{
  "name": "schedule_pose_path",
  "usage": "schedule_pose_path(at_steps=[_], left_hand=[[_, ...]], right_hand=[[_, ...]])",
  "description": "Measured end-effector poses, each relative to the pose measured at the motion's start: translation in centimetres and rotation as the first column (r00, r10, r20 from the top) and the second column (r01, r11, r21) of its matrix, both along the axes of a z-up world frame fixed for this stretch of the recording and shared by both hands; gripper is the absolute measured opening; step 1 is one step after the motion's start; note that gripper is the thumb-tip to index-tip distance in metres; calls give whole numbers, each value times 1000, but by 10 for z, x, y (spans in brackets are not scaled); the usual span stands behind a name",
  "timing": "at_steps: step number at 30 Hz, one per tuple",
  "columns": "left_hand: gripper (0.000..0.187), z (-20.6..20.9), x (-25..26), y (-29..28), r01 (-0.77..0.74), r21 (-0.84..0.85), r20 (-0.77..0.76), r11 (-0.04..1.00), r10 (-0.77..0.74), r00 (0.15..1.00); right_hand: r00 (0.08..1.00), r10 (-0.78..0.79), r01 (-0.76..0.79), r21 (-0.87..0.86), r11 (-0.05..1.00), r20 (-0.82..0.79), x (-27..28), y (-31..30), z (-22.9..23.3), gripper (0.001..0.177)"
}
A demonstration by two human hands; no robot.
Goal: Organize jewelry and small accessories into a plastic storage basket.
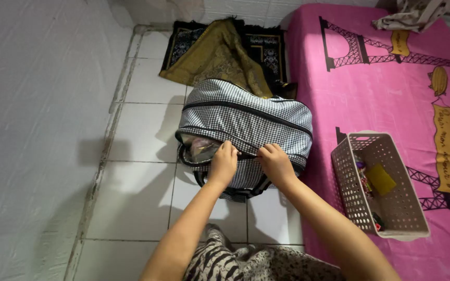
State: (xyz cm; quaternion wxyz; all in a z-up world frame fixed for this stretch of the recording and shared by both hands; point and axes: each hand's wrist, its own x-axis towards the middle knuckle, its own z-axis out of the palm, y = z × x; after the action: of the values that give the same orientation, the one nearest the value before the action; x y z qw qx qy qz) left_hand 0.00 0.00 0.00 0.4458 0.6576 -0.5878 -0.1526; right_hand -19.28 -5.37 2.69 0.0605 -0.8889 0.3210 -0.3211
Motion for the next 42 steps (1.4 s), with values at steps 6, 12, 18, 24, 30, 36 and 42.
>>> schedule_pose_path(at_steps=[6,12,18,24,30,36,42], left_hand=[[20,0,22,5,62,83,76,995,-68,995],[85,63,73,49,280,-172,571,944,-136,810],[51,-7,110,65,168,-112,554,979,-79,829],[13,-2,95,45,158,-202,623,967,2,782],[9,-7,78,61,81,-96,563,992,-13,826],[13,61,26,77,216,-207,474,954,-95,875],[16,93,17,40,78,-319,602,944,138,786]], right_hand=[[999,-10,13,64,998,-46,-3,4,7,22],[998,54,-56,-80,995,-28,15,20,42,57],[990,61,-85,-194,977,-128,74,-12,33,55],[834,-262,69,-379,923,-486,114,-22,17,59],[863,-23,-94,-206,974,-504,87,-33,-9,51],[768,226,-70,272,960,-599,44,-17,88,27],[886,327,-230,301,925,-328,20,-32,50,42]])
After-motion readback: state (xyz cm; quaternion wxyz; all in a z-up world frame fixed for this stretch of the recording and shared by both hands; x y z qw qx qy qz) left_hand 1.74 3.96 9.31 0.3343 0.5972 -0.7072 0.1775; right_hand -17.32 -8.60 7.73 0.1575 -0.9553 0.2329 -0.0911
